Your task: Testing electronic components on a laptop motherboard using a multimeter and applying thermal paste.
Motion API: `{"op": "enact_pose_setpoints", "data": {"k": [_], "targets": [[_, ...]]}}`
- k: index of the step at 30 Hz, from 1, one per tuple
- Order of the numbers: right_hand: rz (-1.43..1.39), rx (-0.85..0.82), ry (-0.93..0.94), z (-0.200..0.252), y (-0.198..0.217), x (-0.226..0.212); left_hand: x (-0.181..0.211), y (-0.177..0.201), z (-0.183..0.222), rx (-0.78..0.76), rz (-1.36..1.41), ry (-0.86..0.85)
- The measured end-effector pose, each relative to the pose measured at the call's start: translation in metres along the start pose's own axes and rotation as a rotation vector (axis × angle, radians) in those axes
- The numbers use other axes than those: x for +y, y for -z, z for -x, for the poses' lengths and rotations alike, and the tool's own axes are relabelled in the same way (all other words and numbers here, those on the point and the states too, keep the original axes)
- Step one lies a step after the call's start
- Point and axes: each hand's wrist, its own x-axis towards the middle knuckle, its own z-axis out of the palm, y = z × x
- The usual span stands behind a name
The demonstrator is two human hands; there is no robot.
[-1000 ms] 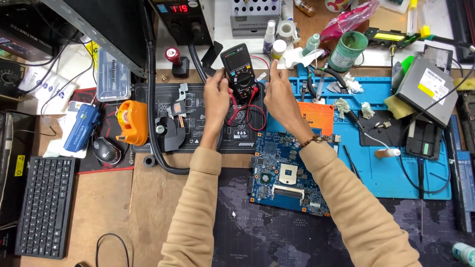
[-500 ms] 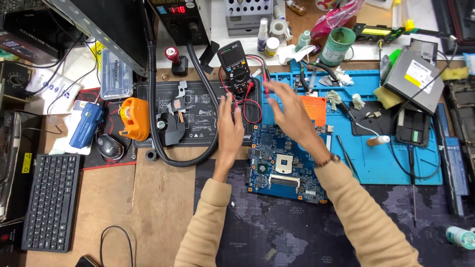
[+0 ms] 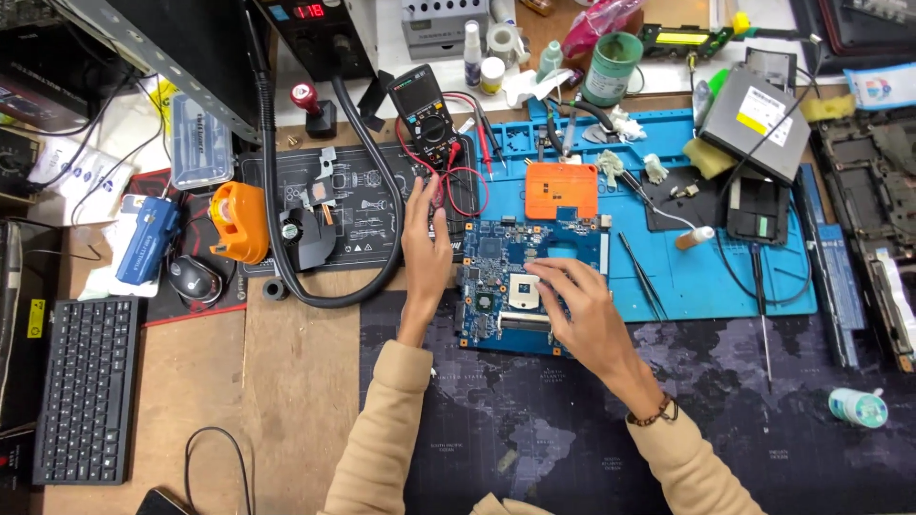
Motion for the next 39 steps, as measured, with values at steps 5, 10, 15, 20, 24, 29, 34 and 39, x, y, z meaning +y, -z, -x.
{"op": "enact_pose_setpoints", "data": {"k": [5,10,15,20,24,29,34,39], "targets": [[0.036,0.115,-0.115,0.025,0.008,0.008,0.007,0.002,0.03,0.046,-0.105,-0.037],[-0.003,0.231,-0.212,0.034,0.003,0.023,-0.012,-0.002,0.051,0.052,-0.128,-0.03],[-0.048,0.229,-0.369,0.032,0.006,0.023,-0.012,-0.004,0.063,0.089,-0.167,-0.036],[-0.104,0.249,-0.397,0.028,0.007,0.024,-0.006,-0.003,0.068,0.09,-0.181,-0.041],[-0.158,0.284,-0.375,0.032,0.002,0.036,0.004,-0.001,0.072,0.112,-0.128,-0.064],[-0.209,0.316,-0.371,0.032,0.005,0.035,0.006,-0.001,0.078,0.166,-0.105,-0.022],[-0.23,0.324,-0.371,0.028,0.004,0.031,0.008,0.001,0.08,0.202,-0.089,-0.007],[-0.257,0.33,-0.372,0.029,0.002,0.03,0.012,0.001,0.079,0.184,-0.094,0.005]]}}
